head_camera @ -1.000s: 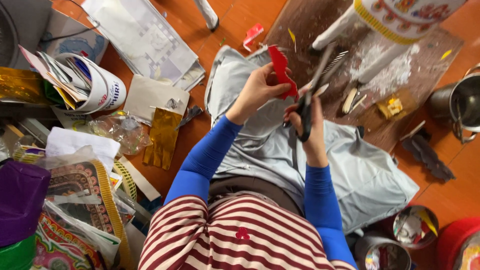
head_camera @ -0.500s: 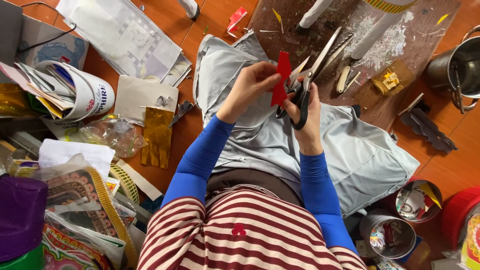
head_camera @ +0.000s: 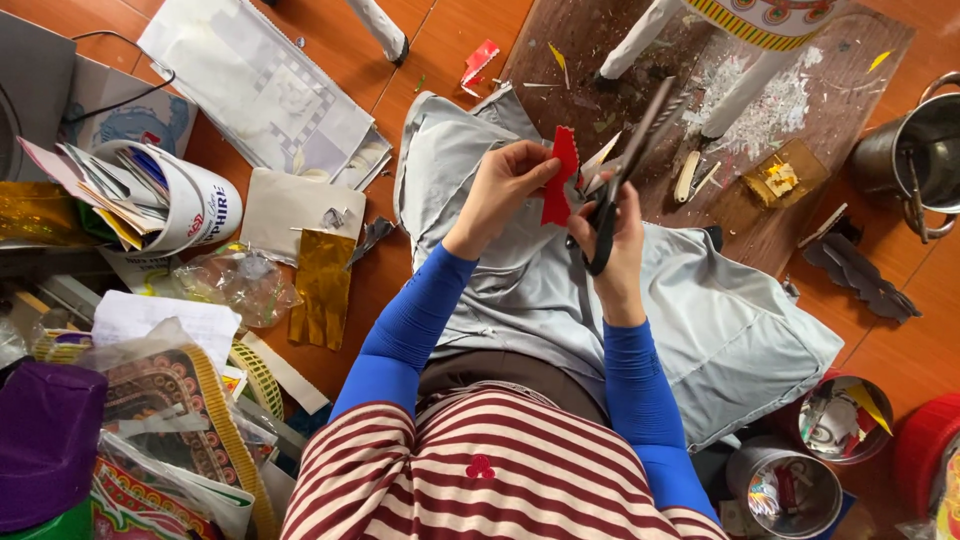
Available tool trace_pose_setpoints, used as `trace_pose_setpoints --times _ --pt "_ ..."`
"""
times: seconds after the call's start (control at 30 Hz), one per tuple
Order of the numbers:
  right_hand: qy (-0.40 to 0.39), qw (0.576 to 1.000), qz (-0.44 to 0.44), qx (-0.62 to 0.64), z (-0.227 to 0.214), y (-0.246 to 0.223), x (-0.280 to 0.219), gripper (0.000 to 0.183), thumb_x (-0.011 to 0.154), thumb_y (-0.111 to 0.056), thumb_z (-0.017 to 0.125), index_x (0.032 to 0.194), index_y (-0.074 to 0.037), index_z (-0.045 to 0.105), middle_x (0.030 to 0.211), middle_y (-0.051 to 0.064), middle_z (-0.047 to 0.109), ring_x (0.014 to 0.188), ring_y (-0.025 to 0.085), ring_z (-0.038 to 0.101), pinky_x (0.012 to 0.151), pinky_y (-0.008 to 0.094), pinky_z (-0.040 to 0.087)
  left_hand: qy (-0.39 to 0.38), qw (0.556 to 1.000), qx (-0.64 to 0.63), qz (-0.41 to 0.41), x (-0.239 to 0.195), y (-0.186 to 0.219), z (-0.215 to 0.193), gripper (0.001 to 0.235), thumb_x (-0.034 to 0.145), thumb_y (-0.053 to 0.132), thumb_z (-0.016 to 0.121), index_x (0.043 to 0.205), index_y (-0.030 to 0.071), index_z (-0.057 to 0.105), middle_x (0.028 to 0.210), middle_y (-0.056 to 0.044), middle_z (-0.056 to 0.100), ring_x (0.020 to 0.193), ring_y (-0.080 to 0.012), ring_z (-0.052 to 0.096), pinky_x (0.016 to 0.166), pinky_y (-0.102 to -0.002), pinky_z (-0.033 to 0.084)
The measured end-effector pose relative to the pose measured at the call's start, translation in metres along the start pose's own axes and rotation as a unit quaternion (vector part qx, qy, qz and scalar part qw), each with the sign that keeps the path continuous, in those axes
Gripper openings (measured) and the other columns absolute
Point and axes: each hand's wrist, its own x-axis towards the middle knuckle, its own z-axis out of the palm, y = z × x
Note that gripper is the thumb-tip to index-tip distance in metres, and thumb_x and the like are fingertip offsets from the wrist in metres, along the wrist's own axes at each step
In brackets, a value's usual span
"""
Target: Cutting and assembling paper and cardboard pieces to create a decorative model.
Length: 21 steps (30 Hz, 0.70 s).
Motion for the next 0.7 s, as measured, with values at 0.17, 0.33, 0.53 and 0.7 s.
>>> trace_pose_setpoints --times 0.17,0.33,0.53,0.7 --pt "0.024 0.998 -0.061 0.016 -0.013 0.003 0.0 0.069 0.091 -0.003 0.082 0.15 -0.005 0.047 0.099 0.0 0.063 0.09 0.008 0.063 0.08 0.022 0.052 -0.001 1.0 0.007 -0.007 0.0 -0.008 0.002 0.023 0.1 0.018 0.07 0.112 -0.002 0.07 0.099 -0.005 0.076 0.086 -0.0081 0.07 0.074 -0.025 0.058" --pt "-0.08 0.996 0.006 -0.035 -0.028 -0.001 -0.005 0.074 0.087 -0.009 0.077 0.153 -0.008 0.044 0.099 0.004 0.066 0.09 0.012 0.065 0.08 0.025 0.053 -0.014 0.999 0.015 0.025 0.004 -0.005 0.0 0.018 0.101 0.014 0.069 0.109 -0.003 0.07 0.096 -0.003 0.074 0.083 -0.0065 0.067 0.073 -0.023 0.055" --pt "-0.213 0.971 0.001 -0.111 -0.019 -0.015 -0.02 0.088 0.086 -0.023 0.082 0.158 -0.014 0.034 0.112 0.004 0.066 0.1 0.014 0.06 0.09 0.028 0.051 -0.025 0.986 0.142 0.08 0.004 0.022 0.001 0.012 0.097 0.008 0.069 0.103 -0.003 0.069 0.087 0.0 0.071 0.079 -0.0029 0.062 0.069 -0.022 0.054" --pt "-0.188 0.97 0.014 -0.154 -0.013 -0.023 -0.021 0.091 0.083 -0.03 0.085 0.157 -0.016 0.036 0.099 0.002 0.062 0.09 0.012 0.06 0.083 0.027 0.052 -0.028 0.97 0.225 0.085 -0.001 0.039 0.007 0.011 0.094 0.007 0.069 0.099 -0.003 0.069 0.081 0.0 0.07 0.075 -0.0018 0.061 0.065 -0.022 0.054"
